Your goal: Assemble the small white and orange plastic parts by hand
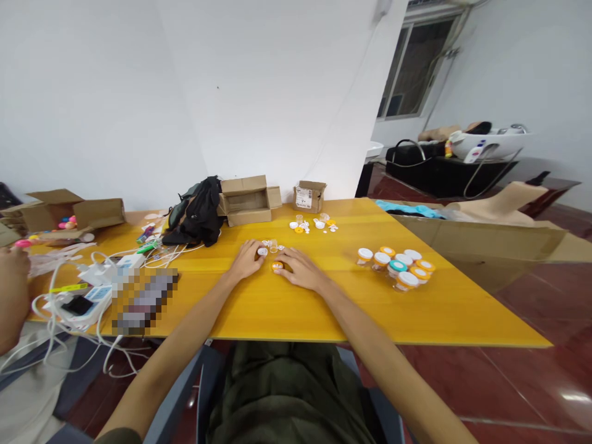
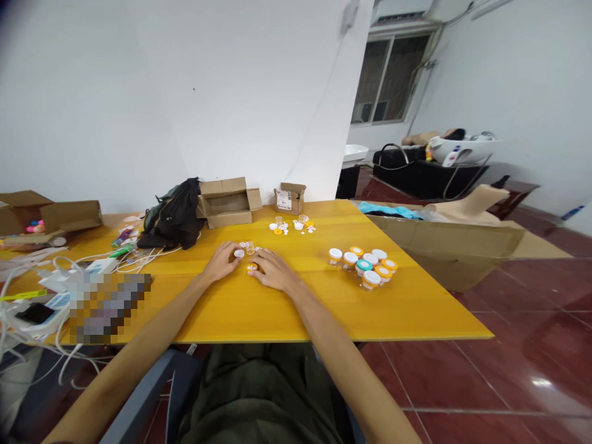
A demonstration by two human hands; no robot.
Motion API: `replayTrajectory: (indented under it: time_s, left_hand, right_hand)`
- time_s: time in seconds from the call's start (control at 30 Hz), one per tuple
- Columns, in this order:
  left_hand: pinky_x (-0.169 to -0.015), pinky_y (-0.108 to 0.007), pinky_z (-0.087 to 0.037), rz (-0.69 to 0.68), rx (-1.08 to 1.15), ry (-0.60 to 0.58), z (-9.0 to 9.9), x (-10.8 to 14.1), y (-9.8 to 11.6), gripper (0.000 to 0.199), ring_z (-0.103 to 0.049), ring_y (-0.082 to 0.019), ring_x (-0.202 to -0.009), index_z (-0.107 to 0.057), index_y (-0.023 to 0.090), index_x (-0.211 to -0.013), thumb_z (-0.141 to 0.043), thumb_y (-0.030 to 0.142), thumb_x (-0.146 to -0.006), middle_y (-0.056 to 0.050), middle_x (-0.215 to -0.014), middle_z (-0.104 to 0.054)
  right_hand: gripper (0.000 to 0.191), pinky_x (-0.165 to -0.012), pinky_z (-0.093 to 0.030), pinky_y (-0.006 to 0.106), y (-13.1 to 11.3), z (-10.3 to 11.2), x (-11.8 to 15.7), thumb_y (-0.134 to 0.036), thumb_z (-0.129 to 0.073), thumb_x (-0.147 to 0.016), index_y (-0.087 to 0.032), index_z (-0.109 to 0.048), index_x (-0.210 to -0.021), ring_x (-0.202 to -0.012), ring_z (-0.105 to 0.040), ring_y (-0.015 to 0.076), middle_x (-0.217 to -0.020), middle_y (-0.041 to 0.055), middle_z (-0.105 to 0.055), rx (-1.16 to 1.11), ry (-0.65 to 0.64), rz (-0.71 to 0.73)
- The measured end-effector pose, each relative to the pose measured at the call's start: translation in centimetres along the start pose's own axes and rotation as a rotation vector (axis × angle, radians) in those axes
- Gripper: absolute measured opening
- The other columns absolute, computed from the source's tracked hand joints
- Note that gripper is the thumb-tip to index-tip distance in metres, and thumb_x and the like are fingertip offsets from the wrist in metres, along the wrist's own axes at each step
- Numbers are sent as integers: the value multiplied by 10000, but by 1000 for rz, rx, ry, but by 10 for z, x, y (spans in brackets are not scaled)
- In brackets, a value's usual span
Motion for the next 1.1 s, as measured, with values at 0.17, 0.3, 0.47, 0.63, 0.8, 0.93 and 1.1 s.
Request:
replayTrajectory:
  time_s: [0.17, 0.3, 0.47, 0.63, 0.8, 0.93, 1.1]
  left_hand:
    - [-878, -379, -489, -39, 87, -4, 2, -1, 6, 169, -589, -218, -936, -597, 210, -969, -532, 161, -821, -54, -948, -649]
    - [-880, -358, -492, -56, 191, 12, 8, -1, 17, 201, -603, -205, -957, -594, 212, -1019, -555, 181, -824, -49, -996, -667]
    - [-861, -354, -496, -88, 294, 20, 13, 1, 30, 241, -615, -199, -939, -586, 205, -1077, -561, 240, -840, -53, -1011, -671]
    - [-872, -363, -495, -117, 337, -20, 11, 4, 35, 243, -613, -209, -954, -586, 199, -1061, -585, 263, -827, -68, -1042, -662]
    - [-873, -370, -496, -149, 369, -97, 6, 4, 36, 237, -611, -221, -959, -604, 199, -1039, -605, 327, -840, -81, -1040, -661]
    - [-860, -362, -504, -178, 374, -218, 0, 3, 33, 172, -608, -211, -907, -628, 190, -938, -593, 333, -849, -62, -941, -664]
    - [-809, -332, -511, -161, 363, -221, -2, 3, 30, 197, -592, -196, -854, -625, 180, -928, -586, 357, -853, -59, -903, -649]
  right_hand:
    - [178, -922, -464, 405, 2, -1, 0, -305, -651, -877, -213, -681, -1025, -1034, -595, 237, -1065, 93, -647, 4, 7, -22]
    - [262, -892, -472, 403, 3, 0, 0, -371, -715, -823, -217, -677, -1032, -1020, -603, 245, -1099, 95, -637, -11, 9, -69]
    - [547, -901, -464, 409, 3, 2, 0, -490, -820, -672, -239, -653, -1128, -1040, -595, 263, -1137, 87, -623, -26, 6, -96]
    - [523, -845, -472, 376, 4, 7, 1, -521, -797, -687, -223, -661, -1094, -942, -609, 236, -1000, 65, -636, -46, 72, -112]
    - [300, -840, -473, 344, 7, 14, 3, -465, -674, -836, -209, -662, -994, -933, -613, 218, -960, 62, -660, -121, 244, -114]
    - [238, -825, -477, 322, 9, 12, 2, -440, -629, -875, -209, -656, -926, -909, -617, 206, -917, 53, -665, -120, 282, -136]
    - [234, -807, -481, 314, 10, 8, 1, -438, -607, -892, -211, -663, -897, -886, -622, 197, -899, 48, -665, -87, 252, -152]
Point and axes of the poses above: each hand's wrist, its own x-axis away from the middle knuckle, its own z-axis out of the back of the hand, y = z × x, the point moved 2 cm from there along -x, towards the middle knuckle
